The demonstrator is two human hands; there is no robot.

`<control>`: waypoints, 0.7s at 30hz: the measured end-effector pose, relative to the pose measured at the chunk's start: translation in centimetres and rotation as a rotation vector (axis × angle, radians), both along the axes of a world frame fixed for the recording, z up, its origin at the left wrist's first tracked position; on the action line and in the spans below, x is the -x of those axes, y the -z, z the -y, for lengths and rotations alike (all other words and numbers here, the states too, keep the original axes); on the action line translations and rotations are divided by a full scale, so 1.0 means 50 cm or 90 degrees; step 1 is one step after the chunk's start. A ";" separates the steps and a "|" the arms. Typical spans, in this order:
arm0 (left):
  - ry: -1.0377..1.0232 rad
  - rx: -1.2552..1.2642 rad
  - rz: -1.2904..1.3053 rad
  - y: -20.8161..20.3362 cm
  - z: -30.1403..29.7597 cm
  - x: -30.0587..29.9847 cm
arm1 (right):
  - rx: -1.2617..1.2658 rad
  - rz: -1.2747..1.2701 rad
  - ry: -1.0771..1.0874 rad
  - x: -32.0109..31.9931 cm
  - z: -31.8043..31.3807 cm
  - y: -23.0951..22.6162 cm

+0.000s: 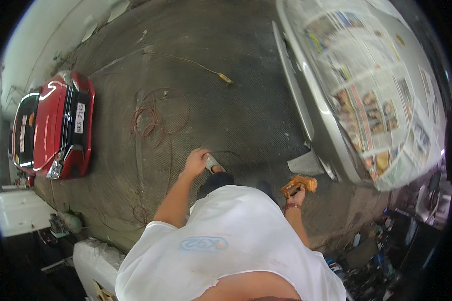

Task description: The person wipes the lower side panel of a silver car with a yellow cloth in a garage. The person then walks to a table, picks up a car key, and opens the car door.

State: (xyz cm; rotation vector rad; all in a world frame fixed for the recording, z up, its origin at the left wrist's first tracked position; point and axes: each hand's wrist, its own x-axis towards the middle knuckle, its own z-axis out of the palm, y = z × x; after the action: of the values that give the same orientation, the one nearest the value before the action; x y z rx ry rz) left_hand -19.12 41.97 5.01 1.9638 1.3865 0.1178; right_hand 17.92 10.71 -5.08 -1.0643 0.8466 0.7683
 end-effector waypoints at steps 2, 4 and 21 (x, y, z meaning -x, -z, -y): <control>0.009 -0.043 0.037 -0.021 -0.069 0.017 | -0.016 0.037 -0.085 0.030 -0.099 -0.036; 0.002 -0.078 0.089 -0.051 -0.146 0.039 | -0.023 0.062 -0.165 0.060 -0.198 -0.070; 0.198 -0.437 0.441 -0.474 -1.009 -0.051 | -0.044 0.116 -0.178 0.162 -0.884 -0.169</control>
State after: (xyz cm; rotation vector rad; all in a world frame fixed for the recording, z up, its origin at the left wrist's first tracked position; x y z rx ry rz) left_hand -16.58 92.41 28.71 2.3072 0.6039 1.1328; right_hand 9.82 54.92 3.39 -1.1847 0.5179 0.9113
